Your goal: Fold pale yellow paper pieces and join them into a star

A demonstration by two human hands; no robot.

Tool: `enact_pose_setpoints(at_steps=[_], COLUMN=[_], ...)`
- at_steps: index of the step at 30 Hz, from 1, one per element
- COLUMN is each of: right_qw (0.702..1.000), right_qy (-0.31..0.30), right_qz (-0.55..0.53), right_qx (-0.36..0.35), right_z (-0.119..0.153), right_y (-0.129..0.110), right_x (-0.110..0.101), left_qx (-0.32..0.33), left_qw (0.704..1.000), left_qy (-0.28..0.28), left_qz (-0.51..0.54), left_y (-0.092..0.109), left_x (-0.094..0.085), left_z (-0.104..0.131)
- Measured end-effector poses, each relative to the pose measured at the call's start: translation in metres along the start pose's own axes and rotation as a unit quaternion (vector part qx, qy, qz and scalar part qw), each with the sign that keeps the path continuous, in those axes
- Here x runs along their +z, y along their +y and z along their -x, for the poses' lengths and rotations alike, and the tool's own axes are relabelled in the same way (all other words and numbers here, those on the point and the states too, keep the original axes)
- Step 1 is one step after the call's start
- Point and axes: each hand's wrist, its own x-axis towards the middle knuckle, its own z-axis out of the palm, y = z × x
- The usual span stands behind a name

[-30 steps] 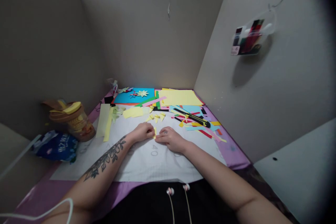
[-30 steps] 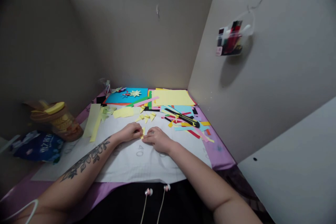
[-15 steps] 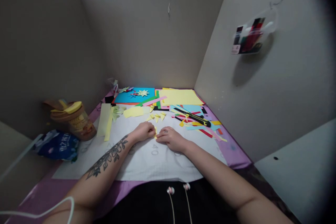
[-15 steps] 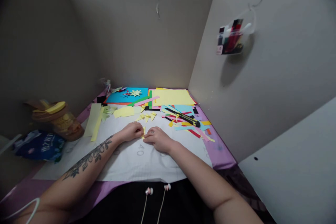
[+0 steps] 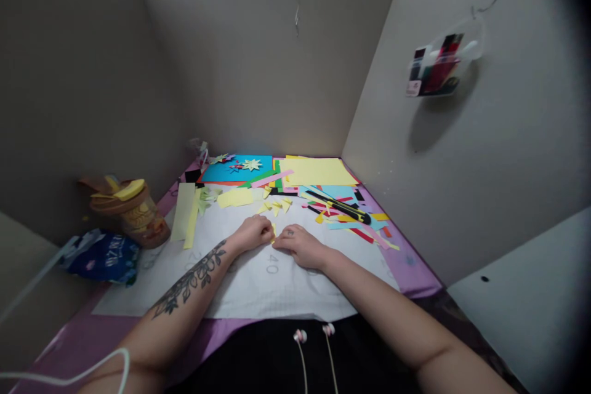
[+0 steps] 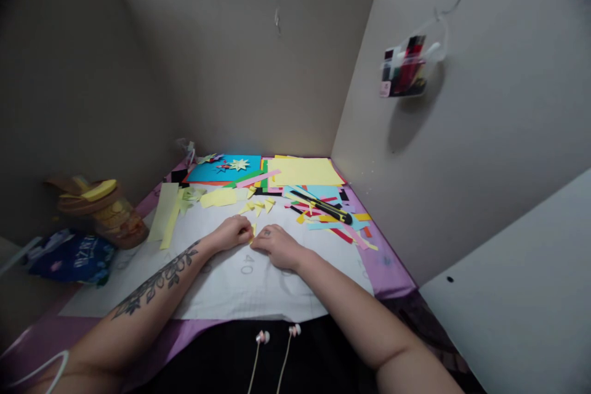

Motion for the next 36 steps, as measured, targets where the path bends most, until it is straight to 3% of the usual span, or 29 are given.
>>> enact_pose_setpoints(at_steps=[10, 29, 36], right_qw=[1.000, 0.998, 0.999], right_qy=[-0.011, 0.034, 0.023], right_qz=[0.017, -0.025, -0.028], right_qx=[0.001, -0.039, -0.001], right_z=[-0.001, 0.001, 0.002], right_y=[-0.005, -0.005, -0.009], right_x=[0.001, 0.003, 0.000], left_qx=[-0.111, -0.180, -0.211], left_qw=[0.990, 0.976, 0.969], left_qy=[0.076, 0.096, 0.116], left_qz=[-0.037, -0.073, -0.059], left_y=[-0.002, -0.001, -0.017], left_x=[0.004, 0.003, -0.001], left_z=[0.004, 0.004, 0.006])
